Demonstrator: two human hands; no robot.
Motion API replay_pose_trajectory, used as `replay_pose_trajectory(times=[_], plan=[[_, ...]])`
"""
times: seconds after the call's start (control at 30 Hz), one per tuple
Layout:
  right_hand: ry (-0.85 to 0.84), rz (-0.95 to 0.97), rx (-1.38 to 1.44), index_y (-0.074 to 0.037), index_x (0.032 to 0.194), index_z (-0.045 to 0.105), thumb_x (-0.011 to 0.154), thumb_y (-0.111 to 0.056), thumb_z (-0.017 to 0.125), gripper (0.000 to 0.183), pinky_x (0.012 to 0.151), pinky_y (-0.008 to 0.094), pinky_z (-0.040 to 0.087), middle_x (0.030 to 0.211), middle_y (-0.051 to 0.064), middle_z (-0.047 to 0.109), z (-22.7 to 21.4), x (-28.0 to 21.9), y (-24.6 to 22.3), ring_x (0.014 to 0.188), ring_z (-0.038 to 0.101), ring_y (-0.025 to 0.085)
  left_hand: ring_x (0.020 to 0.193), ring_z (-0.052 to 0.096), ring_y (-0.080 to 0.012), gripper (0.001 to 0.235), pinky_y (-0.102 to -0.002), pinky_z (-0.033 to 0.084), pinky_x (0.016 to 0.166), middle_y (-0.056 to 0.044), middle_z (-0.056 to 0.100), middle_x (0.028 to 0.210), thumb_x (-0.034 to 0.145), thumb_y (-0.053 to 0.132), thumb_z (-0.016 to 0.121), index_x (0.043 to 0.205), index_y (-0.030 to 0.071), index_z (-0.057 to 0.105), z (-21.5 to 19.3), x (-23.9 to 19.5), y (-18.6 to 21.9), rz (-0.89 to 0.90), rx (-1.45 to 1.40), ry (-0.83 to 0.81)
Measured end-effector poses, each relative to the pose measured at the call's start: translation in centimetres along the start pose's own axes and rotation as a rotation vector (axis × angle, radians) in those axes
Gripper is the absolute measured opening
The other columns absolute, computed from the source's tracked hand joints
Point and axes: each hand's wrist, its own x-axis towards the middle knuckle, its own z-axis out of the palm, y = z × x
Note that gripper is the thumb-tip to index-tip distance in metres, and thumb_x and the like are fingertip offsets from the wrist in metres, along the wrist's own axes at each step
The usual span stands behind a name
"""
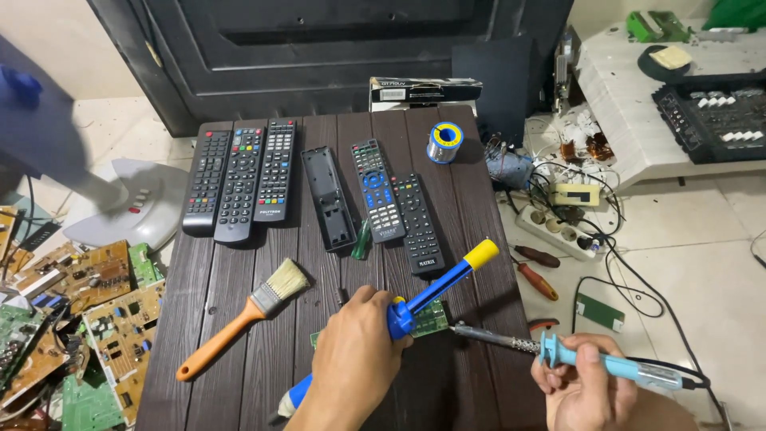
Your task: The person uses a soldering iron and a desoldering pump to remove components from a green circuit board. The person repeatedly heats solder joints with the iron and then uses the pump to extract the molten solder. The work is performed on a wooden table surrounded by remote controls and electronic parts.
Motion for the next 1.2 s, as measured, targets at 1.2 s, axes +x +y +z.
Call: replay_pose_trajectory(times=[1.2], plan=[[0.036,-0.097,-0.035,-0.011,0.089,0.053,0.096,-0.026,0.057,0.017,0.039,0.023,0.045,0.074,0.003,0.040,-0.4,-1.7,0.3,0.059,0.043,0.014,0.084,0.069,-0.0419,0.043,-0.059,0.057,0.067,-0.007,0.058,0.103,0.081,0.026,0.088,0.110,0.012,0.059,1.1,0.6,-1.1,0.109,0.021,0.042]])
